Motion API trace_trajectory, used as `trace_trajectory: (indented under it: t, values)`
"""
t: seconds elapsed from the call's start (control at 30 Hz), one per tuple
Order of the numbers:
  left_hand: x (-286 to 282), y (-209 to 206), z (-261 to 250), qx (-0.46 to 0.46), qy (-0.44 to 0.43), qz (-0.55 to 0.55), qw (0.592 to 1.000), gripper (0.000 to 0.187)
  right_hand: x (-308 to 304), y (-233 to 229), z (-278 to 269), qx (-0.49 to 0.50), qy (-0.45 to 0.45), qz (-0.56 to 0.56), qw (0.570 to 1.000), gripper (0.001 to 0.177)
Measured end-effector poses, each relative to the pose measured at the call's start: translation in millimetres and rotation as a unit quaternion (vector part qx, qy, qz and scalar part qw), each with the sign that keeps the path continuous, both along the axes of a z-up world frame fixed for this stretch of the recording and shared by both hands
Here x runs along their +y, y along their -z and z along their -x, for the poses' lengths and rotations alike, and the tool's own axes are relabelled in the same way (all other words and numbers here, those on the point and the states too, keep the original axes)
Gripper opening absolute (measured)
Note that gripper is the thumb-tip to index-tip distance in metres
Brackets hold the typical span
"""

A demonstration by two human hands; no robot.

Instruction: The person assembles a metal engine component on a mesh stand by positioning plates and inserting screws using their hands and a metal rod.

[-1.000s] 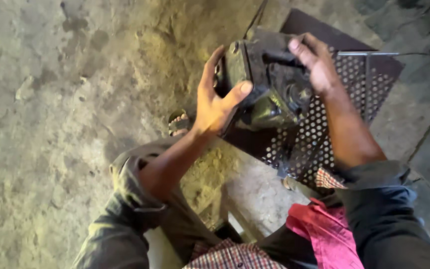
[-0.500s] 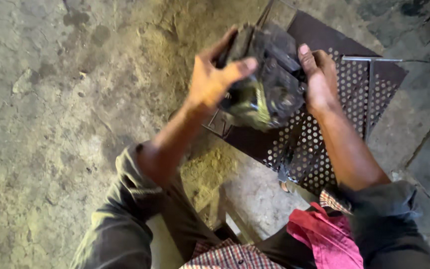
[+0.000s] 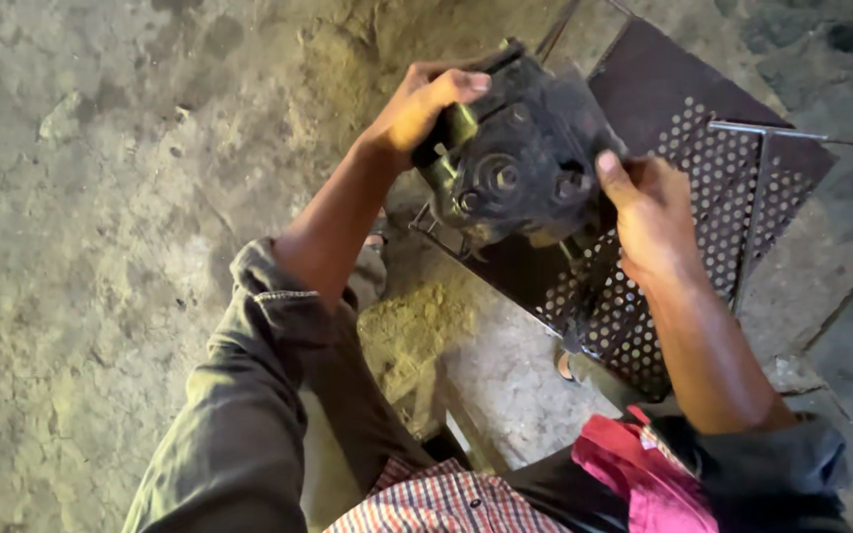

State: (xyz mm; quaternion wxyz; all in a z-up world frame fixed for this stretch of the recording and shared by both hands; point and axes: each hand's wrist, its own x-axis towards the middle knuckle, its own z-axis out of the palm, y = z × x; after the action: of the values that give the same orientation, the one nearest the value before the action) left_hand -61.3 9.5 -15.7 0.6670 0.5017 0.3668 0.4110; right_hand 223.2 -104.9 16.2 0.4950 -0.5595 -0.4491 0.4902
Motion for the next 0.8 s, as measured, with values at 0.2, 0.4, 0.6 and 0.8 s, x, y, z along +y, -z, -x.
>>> trace_trajectory:
  t: [0.2, 0.4, 0.6, 0.8]
  values:
    - [4.6, 12.2, -4.5, 0.039, 0.028, -0.036, 0.998, 0.066, -13.9, 19.0, -2.5, -0.092, 0.027, 0.028, 0.995, 0.029]
    - [2.6, 13.0, -1.2, 0.05, 0.031, -0.027, 0.998, 0.064, -22.0, 25.5, -1.1, -0.082, 0.04, 0.012, 0.996, 0.031]
    - [6.6, 31.0, -8.4, -0.012, 0.042, -0.033, 0.998, 0.055, -22.9, 33.5, -1.7, -0.101, 0.064, 0.007, 0.993, 0.035]
    - [20.3, 28.0, -16.2, 0.025, 0.043, -0.134, 0.99, 0.054, -27.2, 15.3, 5.2, -0.111, 0.083, 0.065, 0.988, 0.038]
